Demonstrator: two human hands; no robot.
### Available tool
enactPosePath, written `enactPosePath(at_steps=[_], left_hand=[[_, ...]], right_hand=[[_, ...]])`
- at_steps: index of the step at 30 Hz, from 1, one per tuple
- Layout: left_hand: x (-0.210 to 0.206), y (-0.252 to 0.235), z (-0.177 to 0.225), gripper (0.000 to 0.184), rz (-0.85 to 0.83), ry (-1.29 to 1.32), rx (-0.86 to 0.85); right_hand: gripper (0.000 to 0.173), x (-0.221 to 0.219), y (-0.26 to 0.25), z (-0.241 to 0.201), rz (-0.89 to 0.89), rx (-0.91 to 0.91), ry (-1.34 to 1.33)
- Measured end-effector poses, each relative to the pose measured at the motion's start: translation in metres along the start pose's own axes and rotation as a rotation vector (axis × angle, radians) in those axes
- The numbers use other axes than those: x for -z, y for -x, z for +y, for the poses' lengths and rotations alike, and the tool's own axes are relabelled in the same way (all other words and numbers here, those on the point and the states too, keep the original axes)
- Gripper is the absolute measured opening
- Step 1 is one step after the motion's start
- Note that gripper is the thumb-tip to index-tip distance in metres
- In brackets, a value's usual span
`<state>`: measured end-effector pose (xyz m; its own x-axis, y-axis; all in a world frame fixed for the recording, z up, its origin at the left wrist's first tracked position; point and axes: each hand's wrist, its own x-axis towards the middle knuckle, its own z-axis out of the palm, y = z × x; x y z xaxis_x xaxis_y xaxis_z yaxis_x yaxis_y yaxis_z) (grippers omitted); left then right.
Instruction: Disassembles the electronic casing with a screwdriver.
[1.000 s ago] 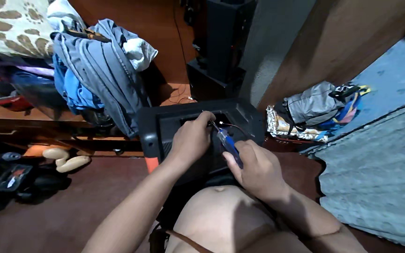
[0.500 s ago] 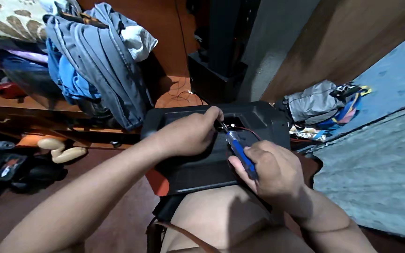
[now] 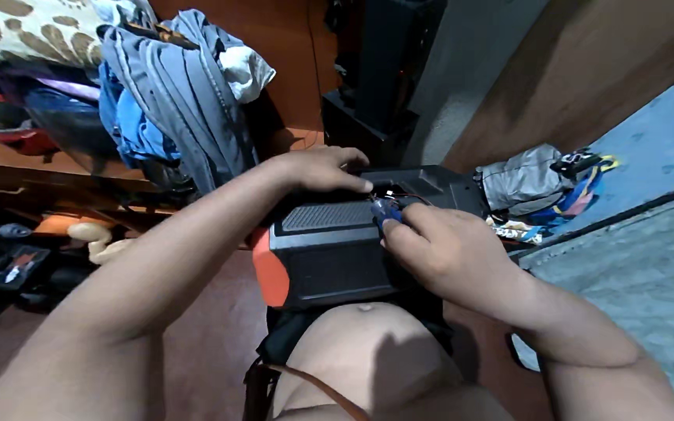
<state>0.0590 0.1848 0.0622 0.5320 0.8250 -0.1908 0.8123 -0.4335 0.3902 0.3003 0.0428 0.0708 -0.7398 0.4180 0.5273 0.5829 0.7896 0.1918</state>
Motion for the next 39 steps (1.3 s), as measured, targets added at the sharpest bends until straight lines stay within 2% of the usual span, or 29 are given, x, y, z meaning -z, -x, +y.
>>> enactPosePath(at_steps=[2, 7, 10, 12, 14, 17, 20, 22, 24, 27, 30, 34, 39], left_hand=[[-0.008, -0.006, 0.001, 0.055, -0.047, 0.073, -0.039], [0.013, -0.005, -0.001, 0.047, -0.238, 0.036, -0.154], [0.007, -0.021, -0.024, 0.041, -0.186, 0.148, -0.170], [-0.008, -0.025, -0.038, 0.044, -0.181, 0.150, -0.211], [-0.013, -0.022, -0.043, 0.045, -0.180, 0.106, -0.264], [-0.005, -0.009, -0.044, 0.041, -0.202, 0.084, -0.351], [0.007, 0.001, -0.044, 0.038, -0.188, 0.154, -0.385], [-0.003, -0.002, -0.051, 0.035, -0.091, 0.201, -0.412], [-0.021, -0.009, -0.063, 0.030, 0.001, 0.262, -0.439], [-0.032, -0.012, -0.075, 0.021, 0.055, 0.312, -0.503], [-0.037, -0.013, -0.072, 0.017, 0.104, 0.307, -0.553], [-0.036, -0.010, -0.062, 0.024, 0.183, 0.208, -0.633], [-0.036, -0.006, -0.056, 0.021, 0.266, 0.163, -0.762]], right_hand=[[0.013, -0.002, -0.008, 0.012, -0.059, -0.010, -0.001], [0.013, 0.011, -0.025, 0.031, -0.173, 0.083, -0.056], [0.015, 0.017, -0.033, 0.037, -0.266, 0.148, -0.086], [0.014, 0.011, -0.038, 0.041, -0.333, 0.127, -0.083], [0.010, 0.001, -0.040, 0.043, -0.301, 0.077, -0.097], [0.017, 0.000, -0.040, 0.039, -0.123, 0.023, -0.156], [0.022, 0.006, -0.035, 0.037, 0.075, 0.108, -0.253], [0.019, 0.009, -0.030, 0.038, 0.139, 0.214, -0.313], [0.014, 0.008, -0.025, 0.041, 0.120, 0.300, -0.322], [0.014, -0.001, -0.027, 0.046, 0.050, 0.333, -0.348], [0.014, -0.006, -0.033, 0.045, 0.024, 0.249, -0.323], [0.021, 0.001, -0.046, 0.036, 0.065, 0.063, -0.203], [0.024, -0.001, -0.052, 0.039, 0.071, 0.159, -0.333]])
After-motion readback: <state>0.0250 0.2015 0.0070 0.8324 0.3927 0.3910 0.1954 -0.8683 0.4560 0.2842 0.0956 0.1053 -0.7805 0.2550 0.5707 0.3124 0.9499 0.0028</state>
